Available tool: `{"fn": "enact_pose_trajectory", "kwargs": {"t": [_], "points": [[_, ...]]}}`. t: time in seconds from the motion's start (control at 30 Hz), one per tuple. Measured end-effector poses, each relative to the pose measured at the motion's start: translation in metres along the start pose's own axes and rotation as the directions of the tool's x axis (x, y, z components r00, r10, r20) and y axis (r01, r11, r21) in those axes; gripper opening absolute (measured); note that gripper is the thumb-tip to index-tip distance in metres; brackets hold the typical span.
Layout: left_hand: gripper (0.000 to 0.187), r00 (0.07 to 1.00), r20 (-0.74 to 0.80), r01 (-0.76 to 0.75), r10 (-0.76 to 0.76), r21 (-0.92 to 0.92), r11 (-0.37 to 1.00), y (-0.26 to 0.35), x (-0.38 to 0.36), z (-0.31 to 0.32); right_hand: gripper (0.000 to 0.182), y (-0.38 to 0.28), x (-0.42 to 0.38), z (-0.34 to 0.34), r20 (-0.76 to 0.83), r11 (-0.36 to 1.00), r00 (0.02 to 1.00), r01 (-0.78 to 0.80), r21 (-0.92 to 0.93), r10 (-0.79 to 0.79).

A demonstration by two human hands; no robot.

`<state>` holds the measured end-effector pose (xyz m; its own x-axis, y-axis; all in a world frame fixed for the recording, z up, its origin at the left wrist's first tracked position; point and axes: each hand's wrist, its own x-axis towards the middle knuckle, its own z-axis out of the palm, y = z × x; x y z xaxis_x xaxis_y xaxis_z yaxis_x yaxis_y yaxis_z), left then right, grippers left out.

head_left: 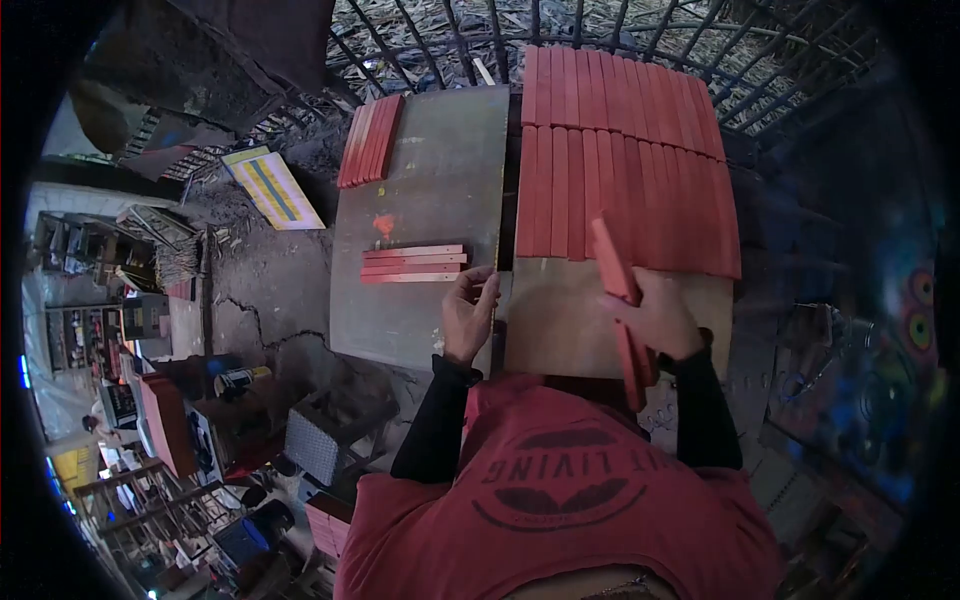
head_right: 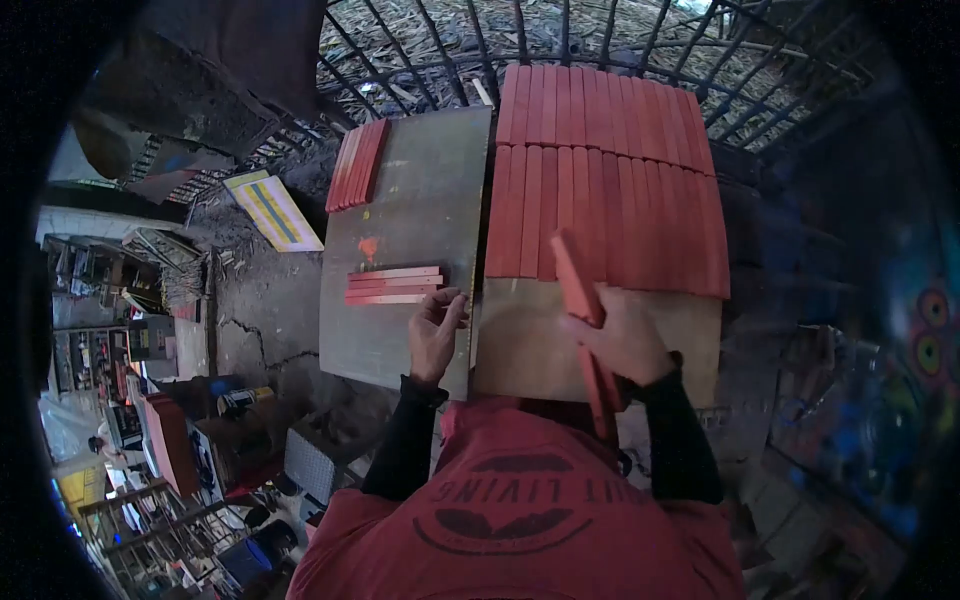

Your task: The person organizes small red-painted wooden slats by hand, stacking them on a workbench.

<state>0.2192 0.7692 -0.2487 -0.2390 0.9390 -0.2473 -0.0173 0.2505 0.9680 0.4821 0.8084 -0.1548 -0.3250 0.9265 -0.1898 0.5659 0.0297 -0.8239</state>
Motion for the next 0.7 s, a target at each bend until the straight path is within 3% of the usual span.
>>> {"fn": "enact_pose_trajectory", "kwargs": {"t": [0.07, 0.13, 0.2, 0.27, 0.3, 0.37, 0.53, 0.6, 0.7], "points": [[0.024, 0.992, 0.125, 0.01, -0.019, 0.068, 0.998, -0.002, -0.007, -0.008, 0.04, -0.015, 0.001, 0.039, 0.067, 0.999, 0.997, -0.041, -0.022, 0.042], [0.026, 0.962, 0.207, 0.153, -0.178, 0.132, 0.979, -0.004, -0.016, -0.018, 0.039, -0.023, 0.002, 0.073, 0.04, 0.996, 0.998, -0.054, -0.071, 0.057], [0.034, 0.953, 0.249, 0.147, -0.172, 0.116, 0.982, -0.003, -0.027, -0.026, 0.039, -0.024, 0.002, 0.1, 0.018, 0.989, 0.998, -0.064, -0.13, 0.067], [0.038, 0.944, 0.322, 0.041, -0.069, 0.095, 0.995, -0.008, -0.031, -0.032, 0.038, -0.025, 0.004, 0.122, -0.148, 0.964, 0.987, -0.101, -0.247, 0.065], [0.043, 0.931, 0.364, -0.007, -0.031, 0.101, 0.995, -0.01, -0.032, -0.035, 0.038, -0.029, 0.004, 0.127, -0.153, 0.961, 0.986, -0.111, -0.255, 0.073], [0.046, 0.916, 0.4, -0.068, 0.018, 0.112, 0.991, -0.011, -0.034, -0.037, 0.043, -0.035, 0.005, 0.134, -0.137, 0.95, 0.968, -0.234, -0.208, 0.208], [0.058, 0.827, 0.553, -0.243, 0.105, 0.183, 0.953, -0.025, -0.04, -0.043, 0.042, -0.043, -0.007, 0.142, -0.268, 0.937, 0.918, -0.329, -0.113, 0.291], [0.061, 0.815, 0.574, -0.217, 0.075, 0.182, 0.959, -0.018, -0.043, -0.046, 0.042, -0.044, -0.014, 0.138, -0.29, 0.899, 0.877, -0.427, -0.098, 0.384], [0.069, 0.81, 0.586, -0.178, 0.038, 0.182, 0.967, -0.017, -0.042, -0.045, 0.042, -0.039, -0.018, 0.147, -0.335, 0.85, 0.851, -0.485, -0.206, 0.405]]}}
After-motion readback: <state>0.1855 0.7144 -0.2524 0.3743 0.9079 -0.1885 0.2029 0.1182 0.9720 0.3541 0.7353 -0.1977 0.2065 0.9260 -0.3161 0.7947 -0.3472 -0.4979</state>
